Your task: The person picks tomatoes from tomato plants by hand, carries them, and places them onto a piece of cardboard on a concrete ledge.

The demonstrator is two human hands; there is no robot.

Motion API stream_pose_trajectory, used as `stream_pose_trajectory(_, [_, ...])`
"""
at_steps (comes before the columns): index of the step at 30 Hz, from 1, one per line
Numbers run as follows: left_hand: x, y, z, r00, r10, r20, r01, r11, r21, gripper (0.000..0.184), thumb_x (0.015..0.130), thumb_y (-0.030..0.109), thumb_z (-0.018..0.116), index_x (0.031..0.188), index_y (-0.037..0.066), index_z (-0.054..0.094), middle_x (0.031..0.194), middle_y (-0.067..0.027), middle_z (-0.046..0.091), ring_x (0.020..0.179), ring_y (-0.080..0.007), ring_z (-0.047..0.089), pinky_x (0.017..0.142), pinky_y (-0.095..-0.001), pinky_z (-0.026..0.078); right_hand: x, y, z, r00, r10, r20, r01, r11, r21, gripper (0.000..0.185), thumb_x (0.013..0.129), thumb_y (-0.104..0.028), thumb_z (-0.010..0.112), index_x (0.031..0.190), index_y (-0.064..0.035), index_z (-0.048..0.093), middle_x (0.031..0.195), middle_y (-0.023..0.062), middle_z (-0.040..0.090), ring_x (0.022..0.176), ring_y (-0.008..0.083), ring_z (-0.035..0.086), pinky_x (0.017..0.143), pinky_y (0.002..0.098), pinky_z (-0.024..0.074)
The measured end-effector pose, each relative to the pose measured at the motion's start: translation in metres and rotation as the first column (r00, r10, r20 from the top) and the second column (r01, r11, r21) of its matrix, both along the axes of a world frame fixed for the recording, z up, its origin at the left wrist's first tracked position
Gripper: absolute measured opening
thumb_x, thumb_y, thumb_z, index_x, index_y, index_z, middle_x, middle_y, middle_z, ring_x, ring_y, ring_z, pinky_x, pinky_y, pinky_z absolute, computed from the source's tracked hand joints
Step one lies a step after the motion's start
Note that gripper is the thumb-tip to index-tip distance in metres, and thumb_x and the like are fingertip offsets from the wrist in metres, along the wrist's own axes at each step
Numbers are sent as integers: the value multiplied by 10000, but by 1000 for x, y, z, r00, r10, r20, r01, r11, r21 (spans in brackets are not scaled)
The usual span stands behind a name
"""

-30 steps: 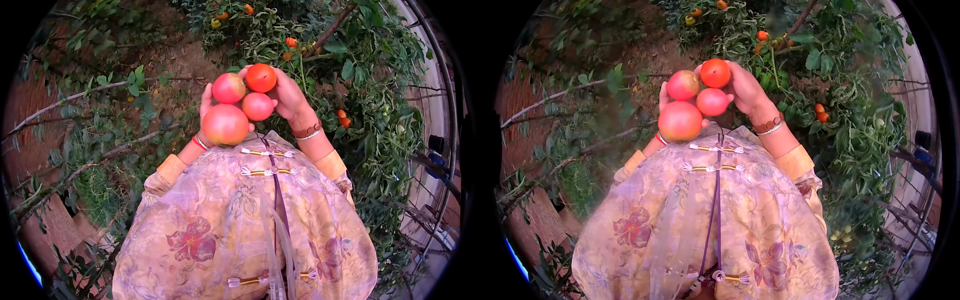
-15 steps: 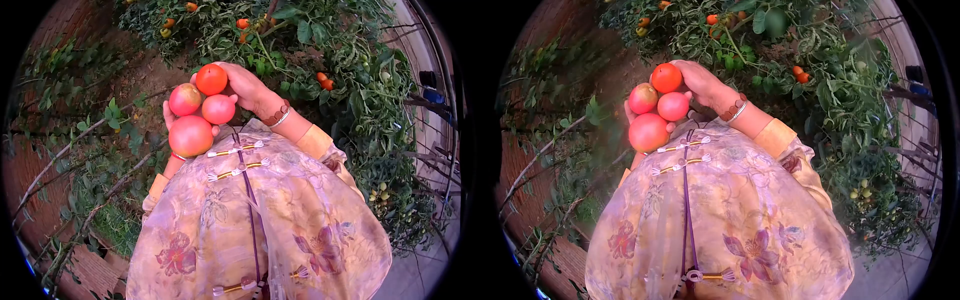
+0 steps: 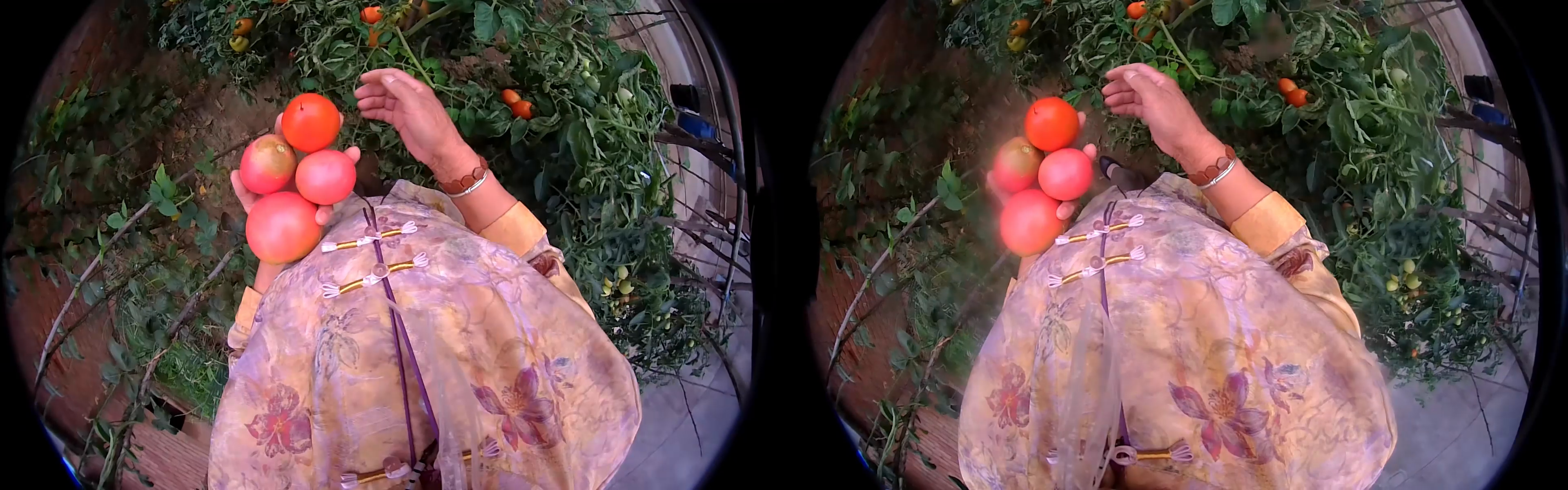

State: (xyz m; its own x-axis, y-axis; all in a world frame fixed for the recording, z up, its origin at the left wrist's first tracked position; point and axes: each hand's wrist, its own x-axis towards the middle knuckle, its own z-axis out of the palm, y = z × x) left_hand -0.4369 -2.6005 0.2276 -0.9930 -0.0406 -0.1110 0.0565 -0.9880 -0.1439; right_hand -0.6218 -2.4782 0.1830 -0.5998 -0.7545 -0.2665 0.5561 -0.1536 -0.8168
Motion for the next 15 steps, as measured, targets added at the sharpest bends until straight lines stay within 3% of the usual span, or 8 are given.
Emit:
stream_pose_trajectory(2, [5, -6, -1, 999, -3, 39, 2, 1000, 31, 835, 777, 655, 663, 1477, 358, 318, 1490, -377, 175, 1026, -470, 567, 645, -446, 581, -36, 28, -34, 859, -99, -503, 242, 944, 226, 299, 980, -209, 489, 1198, -23, 575, 1040, 85, 651, 905, 195, 633, 846, 313, 519])
stream_pose_trajectory(4, [11, -12, -5, 1000, -8, 8, 7, 999, 45, 932, 773, 537, 717, 1503, 274, 202, 1490, -342, 213, 1005, -454, 575, 690, -463, 571, -85, 73, -72, 495, 174, -851, 523, 723, 452, 339, 942, -244, 546, 1229, -67, 579, 1116, 101, 643, 1009, 271, 620, 908, 363, 494])
stream_pose_trajectory(6, [14, -19, -9, 999, -26, -27, 27, 998, 53, 1049, 770, 419, 771, 1529, 190, 85, 1490, -307, 251, 984, -438, 582, 735, -480, 561, -117, 114, -126, 337, 561, -756, 711, 375, 595, 428, 913, -310, 582, 1301, -132, 544, 1245, 118, 585, 1167, 331, 544, 991, 445, 435])
stream_pose_trajectory(7, [14, -22, -10, 999, -34, -35, 37, 998, 58, 1081, 769, 389, 785, 1536, 169, 56, 1490, -298, 261, 979, -434, 584, 747, -484, 558, -113, 126, -136, 340, 565, -752, 711, 369, 599, 428, 913, -310, 582, 1301, -132, 544, 1245, 118, 585, 1167, 331, 544, 991, 445, 435])
stream_pose_trajectory(9, [12, -29, -10, 991, -94, -91, 97, 995, 29, 1104, 767, 351, 801, 1542, 145, 43, 1493, -286, 268, 978, -430, 585, 746, -483, 558, -103, 144, -152, 598, 760, -253, 430, -38, 902, 512, 904, -352, 591, 1377, -194, 478, 1352, 118, 505, 1271, 338, 459, 1031, 514, 381])
stream_pose_trajectory(12, [13, -42, -37, 958, -162, -236, 151, 987, -62, 1086, 765, 341, 804, 1541, 136, 73, 1494, -277, 276, 975, -428, 588, 720, -467, 564, -77, 164, -188, 388, 910, -149, 399, -20, 917, 547, 903, -361, 590, 1412, -230, 442, 1366, 114, 489, 1269, 345, 457, 1020, 535, 383])
stream_pose_trajectory(14, [16, -52, -47, 923, -195, -331, 164, 979, -119, 1076, 765, 341, 805, 1540, 131, 88, 1493, -271, 285, 966, -425, 591, 705, -457, 566, -64, 167, -203, 418, 898, -139, 357, -22, 934, 535, 902, -349, 588, 1405, -230, 452, 1354, 114, 497, 1265, 341, 461, 1018, 532, 384])
stream_pose_trajectory(15, [20, -55, -47, 944, -172, -282, 143, 982, -121, 1069, 769, 346, 801, 1538, 127, 92, 1485, -269, 301, 945, -416, 598, 695, -444, 569, -61, 168, -209, 444, 886, -132, 321, -20, 947, 523, 901, -337, 587, 1398, -230, 462, 1343, 113, 505, 1261, 337, 465, 1016, 529, 384])
